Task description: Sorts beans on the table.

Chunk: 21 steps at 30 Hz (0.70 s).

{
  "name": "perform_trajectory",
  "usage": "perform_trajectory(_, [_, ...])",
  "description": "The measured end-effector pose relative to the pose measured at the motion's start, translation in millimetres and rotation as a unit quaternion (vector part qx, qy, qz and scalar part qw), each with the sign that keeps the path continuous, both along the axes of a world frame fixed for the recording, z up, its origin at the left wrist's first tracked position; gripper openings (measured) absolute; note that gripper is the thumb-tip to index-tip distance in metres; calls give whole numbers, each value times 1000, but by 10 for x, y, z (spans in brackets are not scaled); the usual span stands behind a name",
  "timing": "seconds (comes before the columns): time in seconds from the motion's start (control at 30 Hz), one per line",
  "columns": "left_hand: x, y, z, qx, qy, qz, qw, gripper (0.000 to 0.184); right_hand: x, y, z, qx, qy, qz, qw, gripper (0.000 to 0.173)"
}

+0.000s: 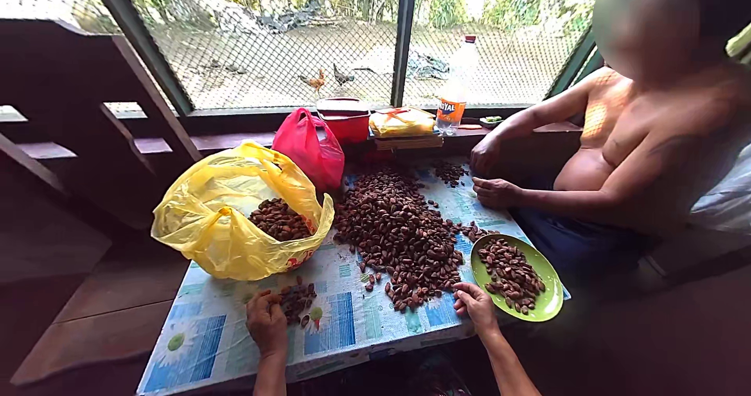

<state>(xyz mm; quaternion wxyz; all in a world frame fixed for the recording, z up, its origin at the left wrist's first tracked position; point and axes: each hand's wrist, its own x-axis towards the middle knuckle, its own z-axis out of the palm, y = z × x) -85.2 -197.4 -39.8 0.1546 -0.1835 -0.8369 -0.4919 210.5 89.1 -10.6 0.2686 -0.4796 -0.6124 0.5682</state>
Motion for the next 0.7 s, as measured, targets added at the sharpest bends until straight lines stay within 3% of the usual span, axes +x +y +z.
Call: perform_trajectory(0.7, [-2,5,-8,9,1,9,1000,31,5,9,-23,-4,13,-2,1000,18])
